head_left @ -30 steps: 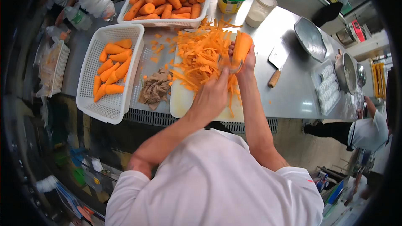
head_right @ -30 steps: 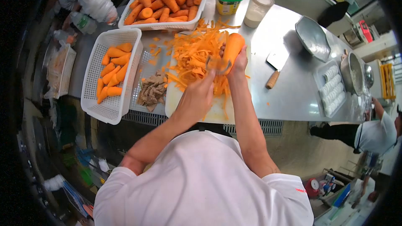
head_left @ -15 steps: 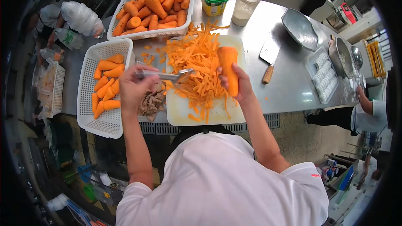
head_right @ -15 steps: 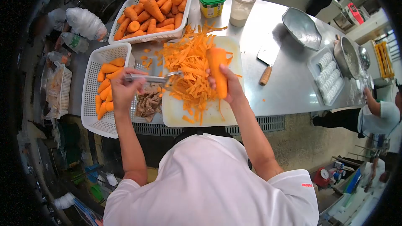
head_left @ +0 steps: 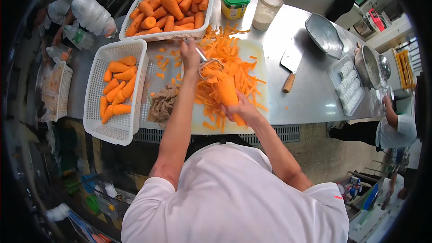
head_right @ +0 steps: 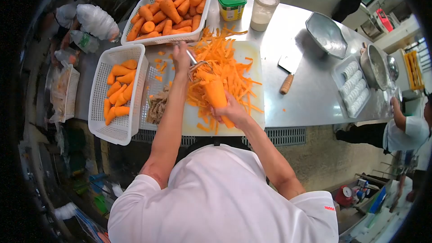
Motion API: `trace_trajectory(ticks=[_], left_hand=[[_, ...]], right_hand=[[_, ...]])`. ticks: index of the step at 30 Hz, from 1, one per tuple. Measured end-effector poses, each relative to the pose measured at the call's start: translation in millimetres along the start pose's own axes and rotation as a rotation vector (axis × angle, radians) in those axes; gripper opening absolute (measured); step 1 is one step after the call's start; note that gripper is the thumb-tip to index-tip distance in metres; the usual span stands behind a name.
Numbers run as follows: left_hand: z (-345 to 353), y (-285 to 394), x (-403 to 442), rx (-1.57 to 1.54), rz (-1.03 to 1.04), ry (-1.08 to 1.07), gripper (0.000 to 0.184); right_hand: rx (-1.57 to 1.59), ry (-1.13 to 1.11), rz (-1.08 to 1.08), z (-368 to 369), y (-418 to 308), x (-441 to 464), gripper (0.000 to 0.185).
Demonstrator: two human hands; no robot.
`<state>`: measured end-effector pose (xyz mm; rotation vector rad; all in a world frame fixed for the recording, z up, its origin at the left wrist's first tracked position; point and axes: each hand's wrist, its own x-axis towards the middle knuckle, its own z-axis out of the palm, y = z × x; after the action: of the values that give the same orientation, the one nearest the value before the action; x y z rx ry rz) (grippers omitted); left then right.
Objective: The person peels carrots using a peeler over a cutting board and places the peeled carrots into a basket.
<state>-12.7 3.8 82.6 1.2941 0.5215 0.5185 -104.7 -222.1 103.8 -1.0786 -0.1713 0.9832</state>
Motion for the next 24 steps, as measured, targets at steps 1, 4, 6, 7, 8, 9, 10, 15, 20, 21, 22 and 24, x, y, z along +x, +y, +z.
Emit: trace_trajectory(ticks=[1, 4, 6, 7, 8, 9, 10, 15, 20, 21, 22, 24], left_hand=[[-4, 2, 2, 0.002, 0.002, -0.002, 0.027], [2, 6, -15, 0.006, -0.004, -0.069, 0.025], [18, 3, -46, 0.069, 0.017, -0.181, 0.025], [21, 3, -53, 0.125, 0.044, -0.290, 0.025], [18, -1, -34, 0.146, -0.056, -0.217, 0.025], [10, -3, -19, 0.142, -0.062, -0.216, 0.025], [1, -1, -5, 0.070, -0.043, -0.071, 0.026], [21, 2, -53, 0.149, 0.082, -0.245, 0.028], [-14, 4, -5, -0.001, 0.023, 0.059, 0.027], [-8, 12, -17, 0.001, 0.029, 0.057, 0.027], [4, 15, -41, 0.122, 0.074, -0.048, 0.028], [21, -1, -58, 0.355, 0.258, -0.148, 0.031]], right_hand=[[0.002, -0.001, -0.003, 1, 0, -2, 0.043], [-0.024, 0.067, 0.045, -1, 3, -5, 0.050], [-0.093, 0.117, 0.035, -8, 9, 6, 0.056], [-0.096, 0.114, 0.037, -9, 7, 8, 0.056], [-0.129, 0.105, 0.034, -10, 7, 8, 0.061], [-0.164, 0.097, 0.031, -8, 4, 4, 0.066], [-0.166, 0.098, 0.032, -5, 0, -2, 0.066], [-0.464, 0.253, 0.092, -4, 4, 7, 0.064], [-0.667, 0.262, 0.072, 8, -12, -7, 0.078], [-0.713, 0.280, 0.097, 11, -14, -7, 0.078], [-0.705, 0.277, 0.102, 7, -3, -2, 0.078], [-1.060, 0.308, -0.006, -9, 21, 14, 0.077]])
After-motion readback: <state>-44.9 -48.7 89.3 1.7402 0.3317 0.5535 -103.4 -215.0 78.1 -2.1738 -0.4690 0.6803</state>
